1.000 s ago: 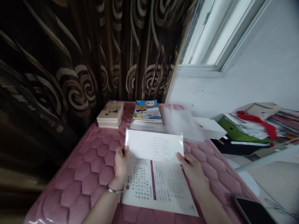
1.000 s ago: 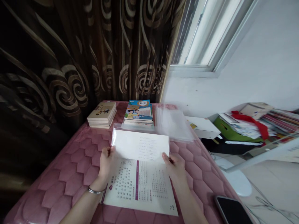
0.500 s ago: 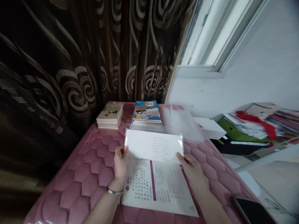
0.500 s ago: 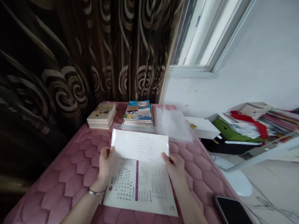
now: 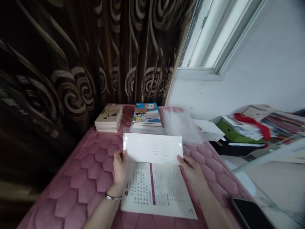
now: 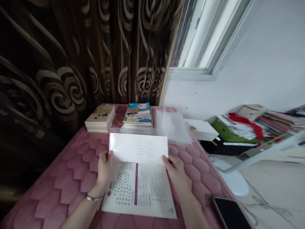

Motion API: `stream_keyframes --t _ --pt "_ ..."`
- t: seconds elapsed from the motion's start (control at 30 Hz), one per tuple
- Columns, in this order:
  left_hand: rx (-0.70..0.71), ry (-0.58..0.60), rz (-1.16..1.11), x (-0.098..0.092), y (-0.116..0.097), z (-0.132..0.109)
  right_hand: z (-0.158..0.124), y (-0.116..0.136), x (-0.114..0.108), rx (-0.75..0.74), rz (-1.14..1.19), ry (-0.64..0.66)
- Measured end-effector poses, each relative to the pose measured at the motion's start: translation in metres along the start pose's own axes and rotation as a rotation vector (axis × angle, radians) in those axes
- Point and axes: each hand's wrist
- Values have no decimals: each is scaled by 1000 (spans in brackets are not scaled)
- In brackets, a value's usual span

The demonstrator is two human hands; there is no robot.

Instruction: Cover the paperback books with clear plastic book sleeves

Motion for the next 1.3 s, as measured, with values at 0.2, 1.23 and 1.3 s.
stream_keyframes --t 0.2,1.23,1.3 --pt "-55 -11 -19 -2 -7 1 9 -9 -11 -21 -54 115" --pt "6 -29 5 1 1 2 8 -1 -12 -80 -201 81" --pt "1 -26 10 1 0 2 8 -1 -10 -73 -186 70"
Point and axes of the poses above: each hand's wrist, its own z-axis towards the middle knuckle, its own x-axis out of the palm, y = z × x, and after that the axes turned 15 degrees about z, right-handed
